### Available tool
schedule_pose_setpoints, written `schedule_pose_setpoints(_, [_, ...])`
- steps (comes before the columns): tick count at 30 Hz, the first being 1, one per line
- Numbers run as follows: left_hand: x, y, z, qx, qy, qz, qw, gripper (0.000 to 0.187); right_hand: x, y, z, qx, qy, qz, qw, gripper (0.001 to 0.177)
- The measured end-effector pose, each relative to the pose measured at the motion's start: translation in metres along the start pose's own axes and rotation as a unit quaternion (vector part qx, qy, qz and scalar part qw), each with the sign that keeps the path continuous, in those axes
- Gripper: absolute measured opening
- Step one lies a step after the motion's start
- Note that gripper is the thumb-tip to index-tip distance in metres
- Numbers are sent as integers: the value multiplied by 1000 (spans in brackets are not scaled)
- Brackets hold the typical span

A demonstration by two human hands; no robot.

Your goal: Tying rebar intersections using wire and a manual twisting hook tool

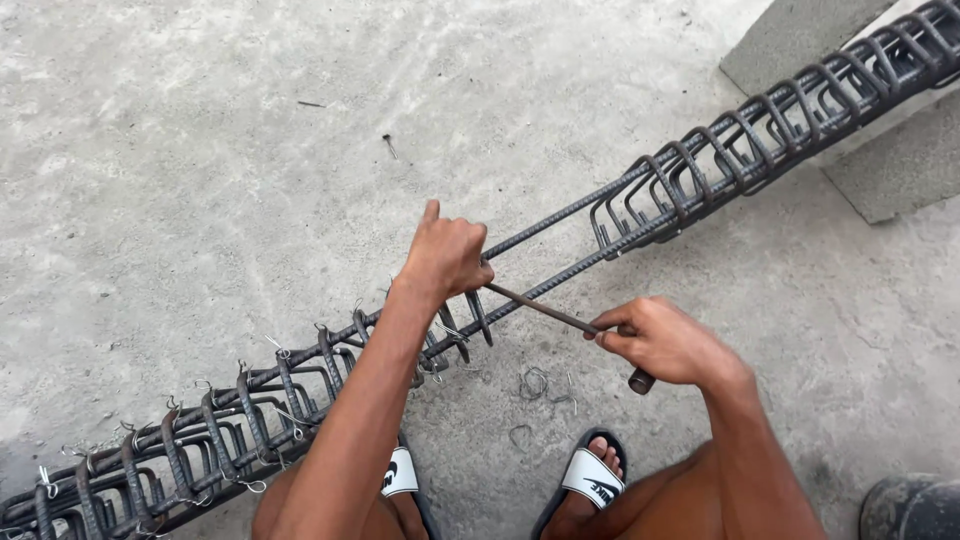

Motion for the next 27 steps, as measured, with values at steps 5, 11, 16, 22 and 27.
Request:
schedule_pose_setpoints(5, [-2, -2, 19, -51, -21, -7, 998, 56, -1, -3, -2, 15, -3, -3, 1000, 31])
schedule_pose_setpoints(11, [2, 0, 18, -87, -28, -8, 996, 56, -2, -12, -5, 48, -20, -2, 999, 32])
schedule_pose_setpoints(16, [-6, 5, 34, -109, 27, 51, 992, 22, -28, 5, 4, -30, -55, -44, 997, 30])
schedule_pose_setpoints(22, [-21, 25, 17, -254, 165, 153, 940, 31, -35, 3, 5, -52, -64, -54, 995, 30])
schedule_pose_setpoints(27, [-18, 43, 6, -340, 115, 155, 920, 21, -39, -2, 12, 18, -120, -62, 991, 27])
Point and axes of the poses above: each hand's wrist, its own x-axis towards the middle knuckle, its own z-axis out of the back of the hand, y = z × x, the point moved 9 cm from there along x, towards the middle knuckle, and after that the axes turned 8 degrees about -x, right-handed, at the moved point
